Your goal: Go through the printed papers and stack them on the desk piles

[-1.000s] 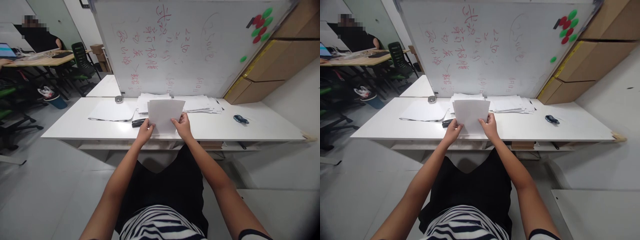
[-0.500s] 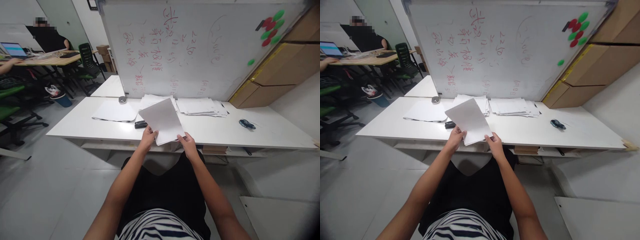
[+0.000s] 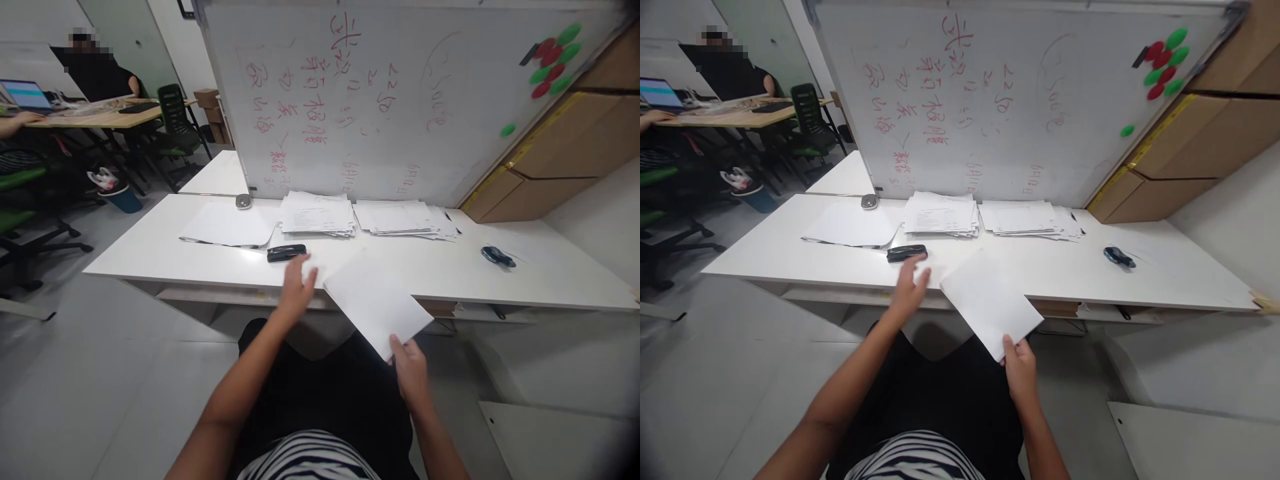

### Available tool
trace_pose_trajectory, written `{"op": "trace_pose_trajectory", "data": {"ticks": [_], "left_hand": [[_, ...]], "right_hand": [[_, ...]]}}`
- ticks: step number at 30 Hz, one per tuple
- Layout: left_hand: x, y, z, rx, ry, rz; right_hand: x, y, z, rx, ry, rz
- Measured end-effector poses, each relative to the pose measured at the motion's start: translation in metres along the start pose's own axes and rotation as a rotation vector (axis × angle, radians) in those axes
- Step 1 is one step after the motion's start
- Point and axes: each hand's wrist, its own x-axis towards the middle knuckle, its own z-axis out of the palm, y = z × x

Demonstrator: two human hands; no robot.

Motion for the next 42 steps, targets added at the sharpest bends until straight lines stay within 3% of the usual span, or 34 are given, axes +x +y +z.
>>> {"op": "trace_pose_trajectory", "data": {"ticks": [2, 4, 7, 10, 17, 24, 32, 36, 39, 42], "left_hand": [[0.038, -0.023, -0.022, 0.336, 0.016, 0.085], [0.067, -0.047, -0.036, 0.577, -0.088, 0.079], [0.086, -0.073, -0.041, 0.716, -0.287, 0.053], [0.084, -0.083, -0.040, 0.706, -0.309, 0.105], [0.077, -0.081, -0.049, 0.531, -0.400, 0.155], [0.081, -0.078, -0.054, 0.423, -0.467, 0.122], [0.081, -0.069, -0.060, 0.361, -0.509, 0.101], [0.092, -0.059, -0.062, 0.301, -0.567, -0.005], [0.107, -0.050, -0.052, 0.258, -0.468, -0.039], [0.118, -0.043, -0.027, 0.293, -0.327, -0.039]], "right_hand": [[-0.004, 0.002, -0.019, 0.070, 0.035, 0.068], [-0.009, -0.002, -0.028, 0.151, 0.047, 0.119], [-0.013, -0.016, -0.026, 0.231, 0.017, 0.159], [-0.010, -0.032, -0.012, 0.288, -0.053, 0.179], [0.015, -0.059, 0.029, 0.294, -0.242, 0.135], [0.031, -0.058, 0.062, 0.237, -0.307, 0.138], [0.031, -0.062, 0.082, 0.211, -0.425, 0.158], [0.025, -0.065, 0.084, 0.195, -0.472, 0.134], [0.020, -0.063, 0.082, 0.160, -0.509, 0.087], [0.017, -0.060, 0.080, 0.125, -0.530, 0.069]]}}
